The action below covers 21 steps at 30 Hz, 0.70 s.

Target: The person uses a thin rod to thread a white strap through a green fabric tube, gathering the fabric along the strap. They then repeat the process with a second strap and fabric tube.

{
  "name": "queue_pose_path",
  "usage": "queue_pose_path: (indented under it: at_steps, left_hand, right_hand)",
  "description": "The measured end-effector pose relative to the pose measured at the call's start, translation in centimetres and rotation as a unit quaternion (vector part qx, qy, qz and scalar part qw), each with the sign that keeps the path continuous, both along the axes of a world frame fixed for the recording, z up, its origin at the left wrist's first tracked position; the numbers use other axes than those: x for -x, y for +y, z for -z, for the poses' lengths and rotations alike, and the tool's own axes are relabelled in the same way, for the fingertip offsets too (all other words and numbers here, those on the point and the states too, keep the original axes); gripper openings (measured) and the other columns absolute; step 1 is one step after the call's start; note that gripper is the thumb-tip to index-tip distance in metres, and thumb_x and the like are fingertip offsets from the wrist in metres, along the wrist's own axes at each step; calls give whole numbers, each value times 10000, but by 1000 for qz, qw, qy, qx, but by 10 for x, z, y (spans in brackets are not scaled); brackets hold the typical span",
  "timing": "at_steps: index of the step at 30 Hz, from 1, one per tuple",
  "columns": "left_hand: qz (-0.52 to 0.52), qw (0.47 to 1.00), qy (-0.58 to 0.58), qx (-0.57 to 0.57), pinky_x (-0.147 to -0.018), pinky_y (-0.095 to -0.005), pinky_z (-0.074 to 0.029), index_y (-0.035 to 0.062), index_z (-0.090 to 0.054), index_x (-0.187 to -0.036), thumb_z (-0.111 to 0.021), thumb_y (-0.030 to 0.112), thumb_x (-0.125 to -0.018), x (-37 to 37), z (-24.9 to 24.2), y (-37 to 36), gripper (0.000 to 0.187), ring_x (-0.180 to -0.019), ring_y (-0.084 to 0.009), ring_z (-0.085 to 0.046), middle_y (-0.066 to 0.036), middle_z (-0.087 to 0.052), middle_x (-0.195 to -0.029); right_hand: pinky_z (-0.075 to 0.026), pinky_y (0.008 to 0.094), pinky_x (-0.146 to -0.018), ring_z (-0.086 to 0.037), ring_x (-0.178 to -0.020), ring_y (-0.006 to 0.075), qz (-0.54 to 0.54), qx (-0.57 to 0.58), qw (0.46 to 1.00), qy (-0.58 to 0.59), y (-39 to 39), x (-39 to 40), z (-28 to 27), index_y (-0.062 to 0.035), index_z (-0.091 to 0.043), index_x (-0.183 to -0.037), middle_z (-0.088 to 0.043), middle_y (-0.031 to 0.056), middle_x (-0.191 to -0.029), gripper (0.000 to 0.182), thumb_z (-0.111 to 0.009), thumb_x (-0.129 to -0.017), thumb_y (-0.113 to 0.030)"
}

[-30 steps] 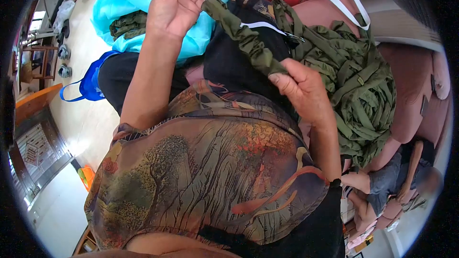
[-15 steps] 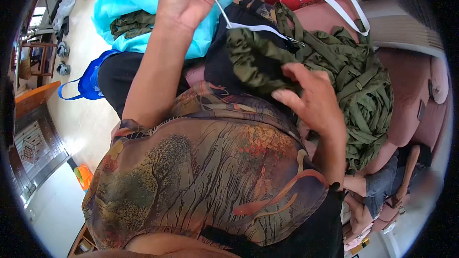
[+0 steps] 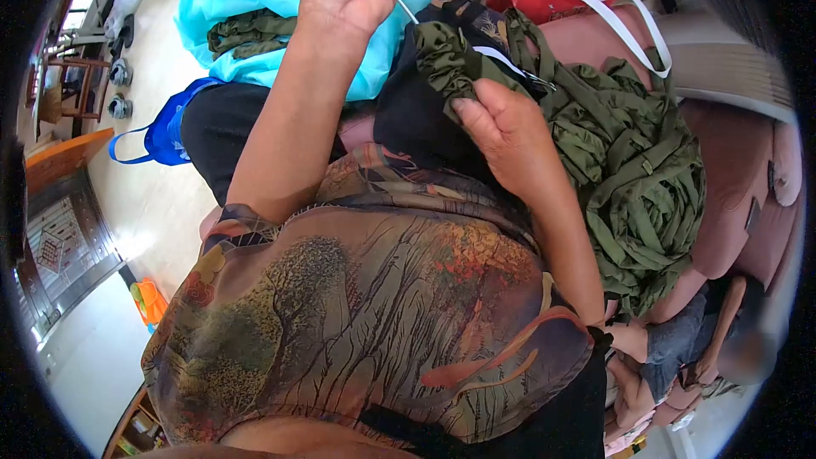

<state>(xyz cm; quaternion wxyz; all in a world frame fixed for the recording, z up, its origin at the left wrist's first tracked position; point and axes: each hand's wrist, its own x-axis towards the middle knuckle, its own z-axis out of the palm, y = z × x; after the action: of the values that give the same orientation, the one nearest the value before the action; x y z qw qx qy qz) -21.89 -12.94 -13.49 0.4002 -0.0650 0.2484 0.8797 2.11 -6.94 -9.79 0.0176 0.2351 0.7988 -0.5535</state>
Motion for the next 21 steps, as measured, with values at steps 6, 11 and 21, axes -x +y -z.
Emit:
queue_pose_path:
  at_steps: [6,11,21]
  left_hand:
    - [-28,999,-16,-12,-415,-275,-277,78,-438,-815,-400,190,-1035,52,22,-15,250,-489,-130,-337,-30,-437,-675]
    - [-23,998,-39,-52,-422,-275,-278,78,-434,-813,-383,207,-1044,70,45,-20,269,-493,-133,-334,-29,-428,-662]
    - [-20,999,14,-41,-440,-275,-298,74,-447,-813,-396,201,-1043,31,2,-2,268,-500,-136,-345,-38,-450,-695]
  right_hand:
    - [-389,410,-679,-450,-680,348,-137,-266,954,15,-1,-42,-12,-17,-429,-728,-482,146,-683,334,-632,-900,-218]
    - [-467,362,-741,-592,-795,330,-111,-103,988,5,4,-34,-15,-9,-558,-978,-607,179,-865,294,-679,-874,-257]
    - [-365,259,-515,-428,-569,89,-30,-51,997,48,-6,18,3,-13,-525,-903,-443,12,-693,161,-568,-961,-157]
